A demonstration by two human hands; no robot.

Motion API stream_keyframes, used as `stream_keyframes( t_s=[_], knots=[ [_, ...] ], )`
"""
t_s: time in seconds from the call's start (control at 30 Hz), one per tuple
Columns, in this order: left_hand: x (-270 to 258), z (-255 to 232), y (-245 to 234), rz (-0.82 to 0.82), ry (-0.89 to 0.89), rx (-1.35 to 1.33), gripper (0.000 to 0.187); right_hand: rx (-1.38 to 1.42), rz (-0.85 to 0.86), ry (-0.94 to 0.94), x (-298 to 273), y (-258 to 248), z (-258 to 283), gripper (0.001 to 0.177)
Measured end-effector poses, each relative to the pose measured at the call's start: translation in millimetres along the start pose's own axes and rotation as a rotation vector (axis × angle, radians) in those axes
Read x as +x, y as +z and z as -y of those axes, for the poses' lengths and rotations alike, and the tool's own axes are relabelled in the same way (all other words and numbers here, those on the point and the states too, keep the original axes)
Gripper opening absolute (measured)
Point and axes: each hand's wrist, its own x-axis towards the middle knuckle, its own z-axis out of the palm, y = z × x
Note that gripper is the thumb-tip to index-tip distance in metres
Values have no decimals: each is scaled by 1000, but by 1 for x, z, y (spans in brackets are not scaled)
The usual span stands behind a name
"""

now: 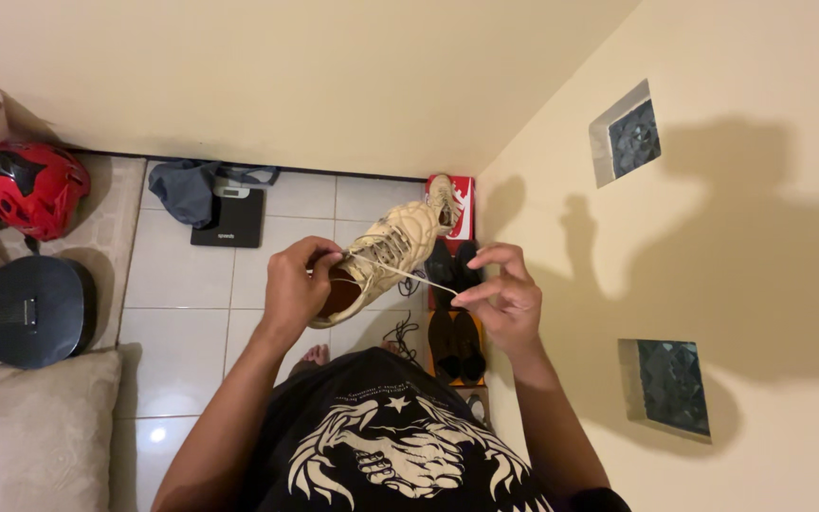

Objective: The person removes the laces from a single off-white sneaker and then re-laces it by threading the laces through the eyelets and tying a knot. The task is performed by hand without tools.

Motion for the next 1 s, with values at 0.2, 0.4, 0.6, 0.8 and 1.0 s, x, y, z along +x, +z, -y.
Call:
stream_keyframes(
  t_s=[0.2,0.4,0.6,0.8,1.0],
  knots=[
    [-3,7,13,-23,68,16,8,69,-62,19,-10,4,2,16],
    [-6,7,21,-39,123,9,7,179,-82,28,-12,8,11,15],
    [-21,-3,27,-37,-79,-103,6,789,-293,279,-22,13,-23,14],
    [-37,-4,34,-134,-139,-274,4,701,-443,761,-55,56,-88,11],
    [-50,-11,36,-21,-37,-226,6,525,-312,1094,-53,67,-99,33]
  ],
)
